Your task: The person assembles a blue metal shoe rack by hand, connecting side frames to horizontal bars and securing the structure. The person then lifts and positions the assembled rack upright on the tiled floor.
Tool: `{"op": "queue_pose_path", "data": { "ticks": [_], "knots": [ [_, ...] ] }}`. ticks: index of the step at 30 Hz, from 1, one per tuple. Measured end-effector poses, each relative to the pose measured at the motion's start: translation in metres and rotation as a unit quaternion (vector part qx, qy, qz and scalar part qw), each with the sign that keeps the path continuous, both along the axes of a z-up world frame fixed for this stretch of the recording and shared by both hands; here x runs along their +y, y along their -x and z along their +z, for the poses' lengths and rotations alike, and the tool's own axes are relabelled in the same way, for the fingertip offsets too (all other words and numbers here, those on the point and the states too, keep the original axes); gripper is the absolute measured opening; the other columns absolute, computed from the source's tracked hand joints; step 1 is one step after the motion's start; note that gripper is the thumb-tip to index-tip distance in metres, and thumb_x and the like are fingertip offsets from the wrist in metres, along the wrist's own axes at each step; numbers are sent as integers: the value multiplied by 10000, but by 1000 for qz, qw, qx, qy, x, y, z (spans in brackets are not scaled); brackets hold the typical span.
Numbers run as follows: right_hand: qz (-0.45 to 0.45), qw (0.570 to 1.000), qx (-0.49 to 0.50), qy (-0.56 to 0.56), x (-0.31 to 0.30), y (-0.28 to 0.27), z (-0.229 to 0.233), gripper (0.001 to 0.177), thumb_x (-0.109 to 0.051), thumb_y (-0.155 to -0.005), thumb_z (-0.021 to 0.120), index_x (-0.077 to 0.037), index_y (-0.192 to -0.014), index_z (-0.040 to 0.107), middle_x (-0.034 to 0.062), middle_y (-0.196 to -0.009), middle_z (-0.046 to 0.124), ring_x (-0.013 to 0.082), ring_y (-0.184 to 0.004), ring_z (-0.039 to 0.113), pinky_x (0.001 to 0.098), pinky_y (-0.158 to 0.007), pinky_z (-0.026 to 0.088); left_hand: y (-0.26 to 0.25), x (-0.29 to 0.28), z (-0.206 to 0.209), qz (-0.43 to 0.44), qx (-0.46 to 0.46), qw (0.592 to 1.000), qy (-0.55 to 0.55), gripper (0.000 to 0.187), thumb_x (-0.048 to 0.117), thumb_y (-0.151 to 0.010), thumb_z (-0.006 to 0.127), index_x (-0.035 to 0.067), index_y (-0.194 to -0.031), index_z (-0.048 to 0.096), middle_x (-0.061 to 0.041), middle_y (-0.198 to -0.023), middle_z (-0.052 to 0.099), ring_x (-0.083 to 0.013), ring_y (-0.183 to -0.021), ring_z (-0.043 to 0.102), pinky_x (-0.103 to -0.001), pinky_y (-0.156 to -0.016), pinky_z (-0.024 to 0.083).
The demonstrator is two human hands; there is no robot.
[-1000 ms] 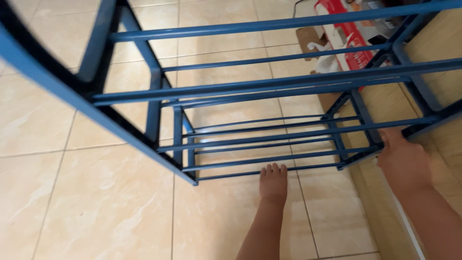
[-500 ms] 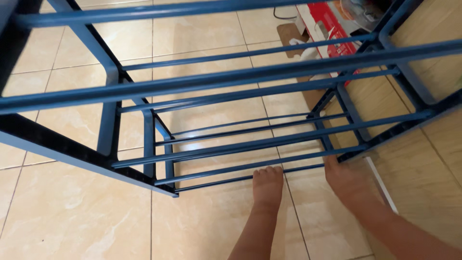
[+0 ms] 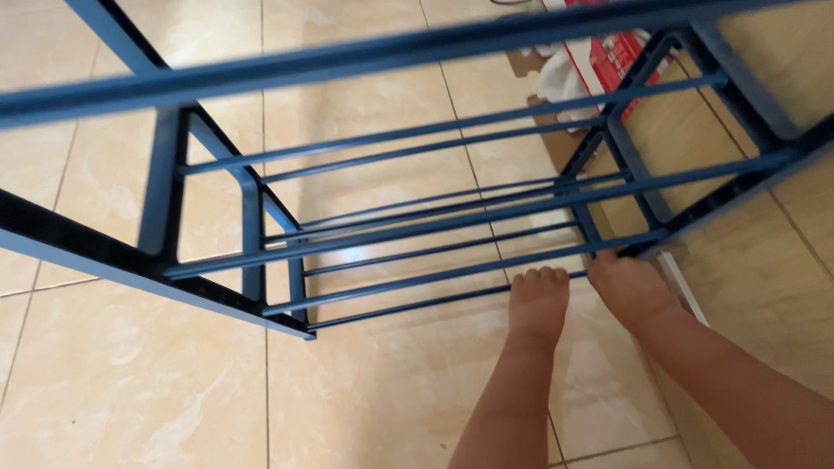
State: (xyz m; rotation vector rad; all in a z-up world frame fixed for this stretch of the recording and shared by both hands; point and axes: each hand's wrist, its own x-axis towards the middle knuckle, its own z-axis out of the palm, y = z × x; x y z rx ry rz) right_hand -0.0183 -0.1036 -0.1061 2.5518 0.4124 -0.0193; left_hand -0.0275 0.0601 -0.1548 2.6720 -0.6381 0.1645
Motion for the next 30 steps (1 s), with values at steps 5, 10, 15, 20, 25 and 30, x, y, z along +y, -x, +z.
{"op": "queue_pose_path", "data": {
  "ticks": [5, 10, 15, 20, 25, 30],
  "knots": [
    [-13, 999, -33, -12, 4, 4, 5, 123, -95, -825, 663, -30, -885, 748, 223, -1080, 665, 231, -616, 760, 312, -532, 616, -3, -26, 1, -6, -3, 1000, 30, 141, 109, -891, 645, 112, -1027, 683, -67, -982, 717, -269, -977, 681, -424, -805, 532],
    [-42, 998, -8, -49, 11, 6, 16, 88, -76, -846, 664, -67, -844, 751, 178, -1051, 682, 254, -678, 765, 347, -577, 624, -14, -38, -5, 8, 34, 999, 1, 143, 104, -848, 650, 100, -983, 697, -70, -949, 728, -266, -970, 687, -413, -777, 544],
    [-67, 996, -1, -63, 11, 3, 13, 98, -72, -887, 641, -49, -893, 736, 183, -1009, 705, 264, -717, 769, 362, -616, 628, -21, -44, -14, 2, 56, 998, -21, 87, 94, -890, 635, 101, -909, 720, -88, -956, 740, -263, -990, 694, -402, -822, 546],
    [-90, 993, 26, -65, 13, 2, 12, 98, -74, -862, 646, -52, -888, 737, 179, -1055, 707, 275, -770, 775, 360, -633, 639, -22, -44, -22, -13, 47, 999, -16, 103, 90, -866, 633, 97, -913, 724, -95, -950, 747, -264, -983, 700, -390, -852, 539],
    [-111, 989, 45, -83, 12, -1, 11, 109, -83, -878, 641, -78, -878, 751, 168, -1081, 708, 284, -817, 776, 377, -672, 642, -31, -45, -35, -17, 79, 996, 25, 136, 70, -901, 612, 115, -925, 738, -104, -966, 754, -274, -1007, 708, -400, -894, 542],
    [-93, 993, 44, -59, 8, 0, 12, 117, -88, -882, 642, -94, -879, 759, 140, -1107, 714, 275, -864, 772, 366, -698, 644, -48, -44, -46, -9, 161, 984, 71, 207, 62, -936, 589, 121, -1023, 767, -108, -1121, 744, -314, -1089, 696, -427, -921, 565]
  ]
}}
